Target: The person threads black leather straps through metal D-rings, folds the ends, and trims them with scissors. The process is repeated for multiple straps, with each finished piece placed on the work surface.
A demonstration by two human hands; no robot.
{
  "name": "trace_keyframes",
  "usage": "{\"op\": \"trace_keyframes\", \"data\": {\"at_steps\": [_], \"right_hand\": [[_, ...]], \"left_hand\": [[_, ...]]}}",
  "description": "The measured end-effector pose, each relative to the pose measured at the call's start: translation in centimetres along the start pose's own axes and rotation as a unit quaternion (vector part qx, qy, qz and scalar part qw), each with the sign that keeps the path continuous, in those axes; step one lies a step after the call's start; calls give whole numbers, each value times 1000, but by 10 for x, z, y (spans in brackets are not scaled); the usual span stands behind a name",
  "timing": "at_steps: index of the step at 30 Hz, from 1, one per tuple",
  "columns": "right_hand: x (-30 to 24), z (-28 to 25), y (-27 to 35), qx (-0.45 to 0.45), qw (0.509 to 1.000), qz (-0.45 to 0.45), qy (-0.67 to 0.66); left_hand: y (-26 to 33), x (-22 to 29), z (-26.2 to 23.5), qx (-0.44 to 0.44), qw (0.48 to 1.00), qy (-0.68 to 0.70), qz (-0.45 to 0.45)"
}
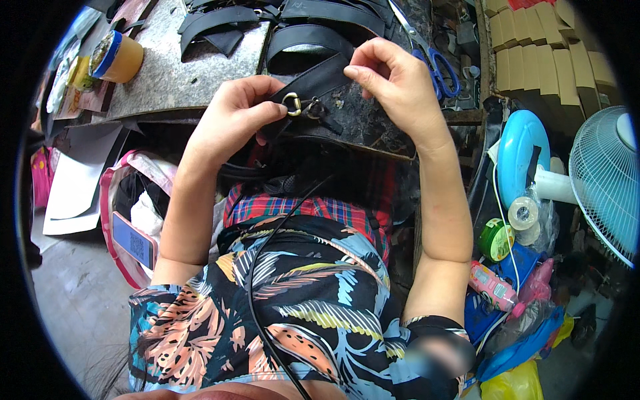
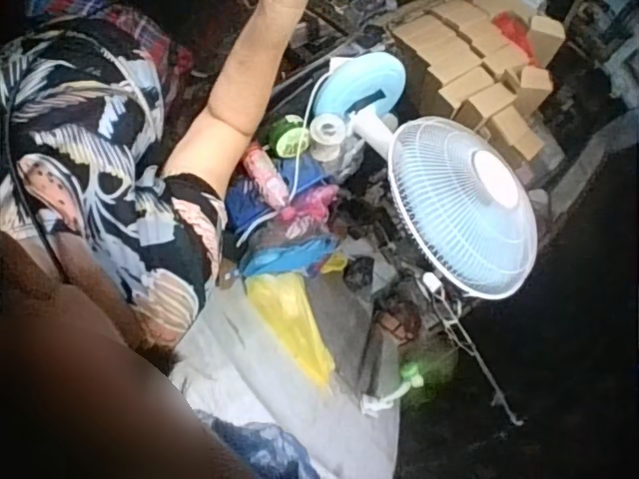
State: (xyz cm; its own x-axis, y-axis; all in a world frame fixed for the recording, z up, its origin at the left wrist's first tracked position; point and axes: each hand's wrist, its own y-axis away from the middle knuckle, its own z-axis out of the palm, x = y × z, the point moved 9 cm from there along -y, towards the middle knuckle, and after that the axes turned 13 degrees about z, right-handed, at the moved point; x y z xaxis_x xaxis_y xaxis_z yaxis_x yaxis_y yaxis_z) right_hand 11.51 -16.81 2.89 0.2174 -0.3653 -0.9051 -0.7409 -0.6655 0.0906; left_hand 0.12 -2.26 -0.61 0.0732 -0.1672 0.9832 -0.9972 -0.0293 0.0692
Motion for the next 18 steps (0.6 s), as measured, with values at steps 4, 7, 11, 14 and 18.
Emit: {"op": "trace_keyframes", "data": {"at_steps": [4,7,11,14,18], "right_hand": [[-1,16,17,46,977,-27,206],[-18,31,33,137,935,-97,312],[-12,30,34,112,955,-82,264],[21,16,24,28,996,78,19],[14,11,19,9,992,32,-124]], "left_hand": [[-1,8,2,35,984,-156,83],[-3,21,4,89,962,-178,188],[-6,27,10,89,953,-165,238],[-4,13,6,47,980,-146,125],[2,-3,11,-41,998,-46,-8]]}}
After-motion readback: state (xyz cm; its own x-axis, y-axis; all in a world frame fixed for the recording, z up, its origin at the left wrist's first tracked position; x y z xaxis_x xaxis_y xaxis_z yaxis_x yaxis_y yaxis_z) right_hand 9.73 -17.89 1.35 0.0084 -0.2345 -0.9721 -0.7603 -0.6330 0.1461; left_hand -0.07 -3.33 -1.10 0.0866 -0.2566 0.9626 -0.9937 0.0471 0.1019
